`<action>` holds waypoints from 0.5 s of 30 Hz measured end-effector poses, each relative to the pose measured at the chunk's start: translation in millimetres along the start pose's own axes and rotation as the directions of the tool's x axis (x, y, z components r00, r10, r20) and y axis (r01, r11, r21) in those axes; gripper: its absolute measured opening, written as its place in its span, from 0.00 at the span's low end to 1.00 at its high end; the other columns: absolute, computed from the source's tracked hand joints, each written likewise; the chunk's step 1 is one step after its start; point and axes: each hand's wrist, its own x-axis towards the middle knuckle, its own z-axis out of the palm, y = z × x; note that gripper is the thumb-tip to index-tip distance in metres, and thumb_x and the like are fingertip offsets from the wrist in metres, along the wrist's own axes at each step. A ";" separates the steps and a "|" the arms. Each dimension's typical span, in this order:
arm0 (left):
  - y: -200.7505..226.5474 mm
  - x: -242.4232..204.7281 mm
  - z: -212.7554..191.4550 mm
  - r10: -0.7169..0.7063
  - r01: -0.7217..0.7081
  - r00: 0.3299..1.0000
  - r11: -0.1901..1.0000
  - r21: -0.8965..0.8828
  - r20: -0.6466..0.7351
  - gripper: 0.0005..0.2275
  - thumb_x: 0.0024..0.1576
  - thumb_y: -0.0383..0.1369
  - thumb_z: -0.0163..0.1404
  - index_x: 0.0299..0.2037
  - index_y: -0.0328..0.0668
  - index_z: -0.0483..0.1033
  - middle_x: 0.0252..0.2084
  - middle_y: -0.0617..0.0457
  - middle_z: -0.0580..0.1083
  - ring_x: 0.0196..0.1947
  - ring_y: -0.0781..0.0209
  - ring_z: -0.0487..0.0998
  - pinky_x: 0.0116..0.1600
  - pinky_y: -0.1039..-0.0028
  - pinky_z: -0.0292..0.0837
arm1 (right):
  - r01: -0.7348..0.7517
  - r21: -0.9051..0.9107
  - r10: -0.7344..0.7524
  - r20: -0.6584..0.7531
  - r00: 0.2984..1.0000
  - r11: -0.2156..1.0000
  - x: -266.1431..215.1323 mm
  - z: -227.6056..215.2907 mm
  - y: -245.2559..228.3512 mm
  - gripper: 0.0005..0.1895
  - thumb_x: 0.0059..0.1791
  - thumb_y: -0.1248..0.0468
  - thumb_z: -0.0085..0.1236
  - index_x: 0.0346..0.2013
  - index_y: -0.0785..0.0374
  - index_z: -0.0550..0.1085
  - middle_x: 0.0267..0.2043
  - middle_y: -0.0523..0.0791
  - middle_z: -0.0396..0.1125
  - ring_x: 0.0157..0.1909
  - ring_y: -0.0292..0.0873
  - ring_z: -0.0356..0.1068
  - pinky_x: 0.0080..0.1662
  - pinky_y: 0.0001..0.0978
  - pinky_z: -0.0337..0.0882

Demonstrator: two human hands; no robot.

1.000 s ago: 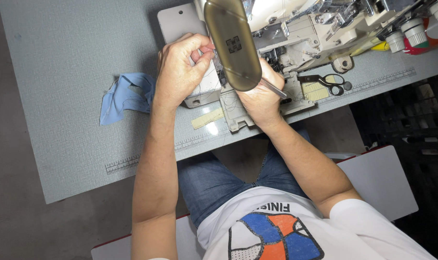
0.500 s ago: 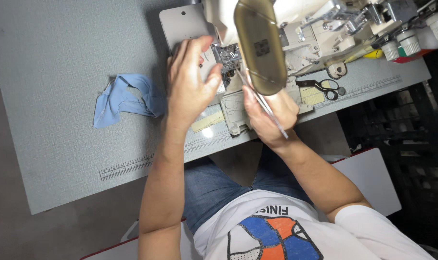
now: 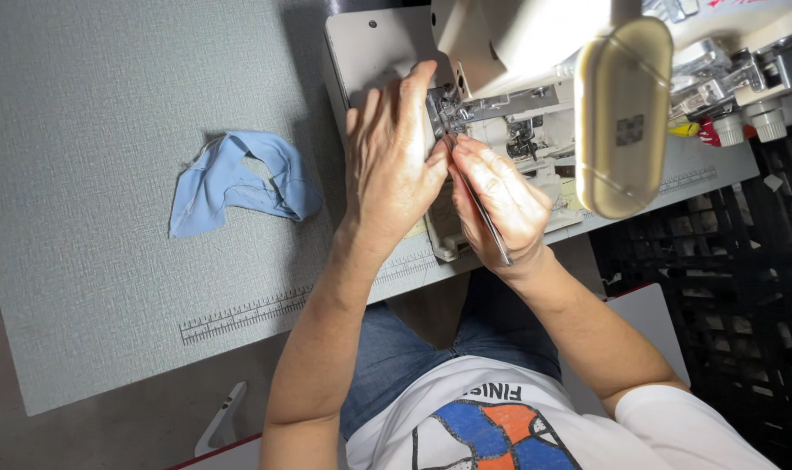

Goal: The person uses a screwdriver to adjust components within the needle area of a sewing machine. They then use scissors to cut threads and a blue cloth to wipe the machine's surface.

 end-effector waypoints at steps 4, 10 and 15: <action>-5.9 -1.4 -3.3 0.004 -0.002 1.000 0.997 -0.075 0.028 0.35 0.48 0.30 0.65 0.66 0.42 0.60 0.53 0.47 0.74 0.51 0.45 0.72 0.54 0.59 0.65 | 0.002 -0.039 0.000 0.031 1.000 0.999 3.0 2.4 0.6 0.08 0.55 0.78 0.54 0.47 0.84 0.74 0.48 0.65 0.73 0.49 0.63 0.79 0.53 0.45 0.80; -12.6 -2.4 -4.4 0.033 -0.026 0.998 0.989 -0.146 0.050 0.32 0.52 0.29 0.62 0.66 0.40 0.60 0.57 0.46 0.72 0.56 0.45 0.71 0.58 0.57 0.65 | 0.008 -0.099 -0.004 0.045 0.999 0.995 4.9 7.8 0.4 0.10 0.54 0.79 0.56 0.49 0.84 0.73 0.49 0.66 0.72 0.49 0.64 0.78 0.54 0.47 0.80; -14.8 -2.9 -5.6 0.012 -0.002 0.999 0.973 -0.232 0.039 0.29 0.50 0.24 0.53 0.64 0.40 0.62 0.57 0.45 0.72 0.57 0.44 0.72 0.60 0.56 0.65 | -0.019 -0.135 0.027 0.064 0.998 0.991 1.6 10.4 2.0 0.10 0.55 0.77 0.55 0.50 0.83 0.73 0.49 0.64 0.73 0.49 0.62 0.78 0.54 0.45 0.79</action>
